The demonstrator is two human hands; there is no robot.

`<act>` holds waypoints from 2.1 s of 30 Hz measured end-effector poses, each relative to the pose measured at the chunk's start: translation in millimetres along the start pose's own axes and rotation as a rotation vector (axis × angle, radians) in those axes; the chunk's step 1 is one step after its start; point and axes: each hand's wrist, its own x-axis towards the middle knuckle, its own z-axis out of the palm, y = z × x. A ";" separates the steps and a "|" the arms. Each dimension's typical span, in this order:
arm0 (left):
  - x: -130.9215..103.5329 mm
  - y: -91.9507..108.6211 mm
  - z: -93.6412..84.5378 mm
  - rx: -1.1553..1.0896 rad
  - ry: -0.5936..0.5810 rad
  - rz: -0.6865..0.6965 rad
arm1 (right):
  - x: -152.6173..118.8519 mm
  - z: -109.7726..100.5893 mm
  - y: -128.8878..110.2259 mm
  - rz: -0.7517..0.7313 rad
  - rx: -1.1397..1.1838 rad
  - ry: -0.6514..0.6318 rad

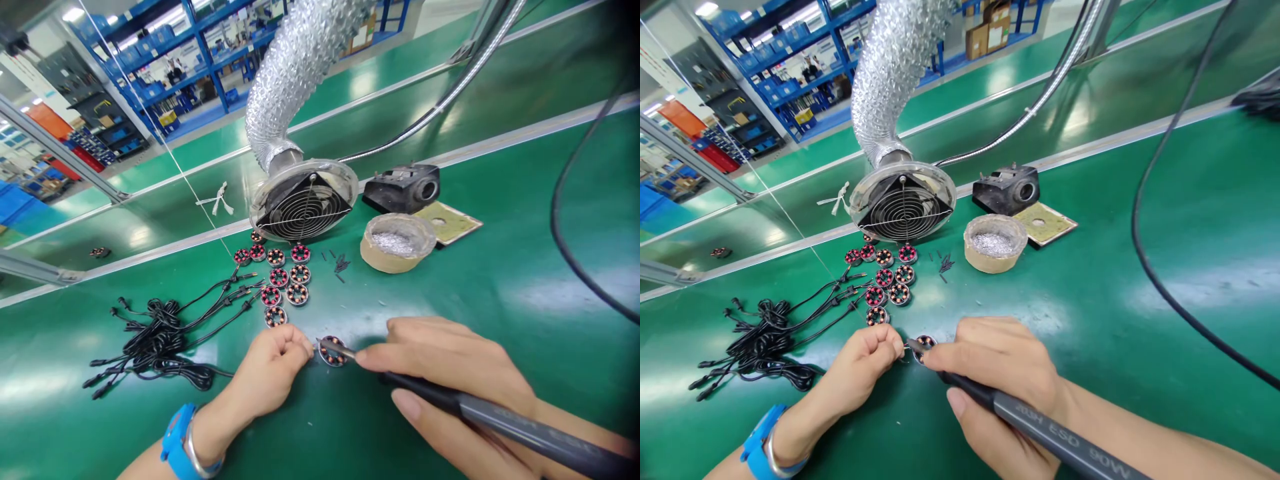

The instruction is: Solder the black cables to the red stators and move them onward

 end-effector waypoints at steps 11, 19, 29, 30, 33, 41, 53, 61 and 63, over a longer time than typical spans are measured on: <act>-0.2 -2.4 -0.4 0.042 0.006 -0.001 | -4.7 1.9 1.6 0.023 0.152 -0.052; -0.7 -1.6 0.0 0.051 0.002 0.002 | -5.0 2.7 1.7 0.010 0.202 -0.029; -0.5 -0.5 -1.1 0.052 -0.003 -0.001 | -7.6 -7.8 -3.9 0.080 0.045 -0.058; -0.4 -0.4 -1.0 0.051 -0.005 -0.005 | -7.3 -7.7 -3.7 0.073 0.042 -0.054; -0.3 0.1 -0.9 0.046 -0.012 -0.010 | -6.7 -7.3 -2.6 0.055 0.051 -0.013; -5.0 3.4 -6.5 0.091 -0.103 0.045 | -2.5 19.2 11.4 0.048 0.024 0.135; -17.3 21.2 -10.2 0.449 -0.117 0.167 | -6.4 47.8 20.4 -0.060 0.001 0.032; -12.4 13.6 -9.2 0.311 -0.118 0.121 | -9.2 48.9 15.5 -0.099 -0.044 -0.030; -10.3 10.0 -8.2 0.245 -0.149 0.074 | -9.5 51.0 16.2 -0.103 -0.019 -0.020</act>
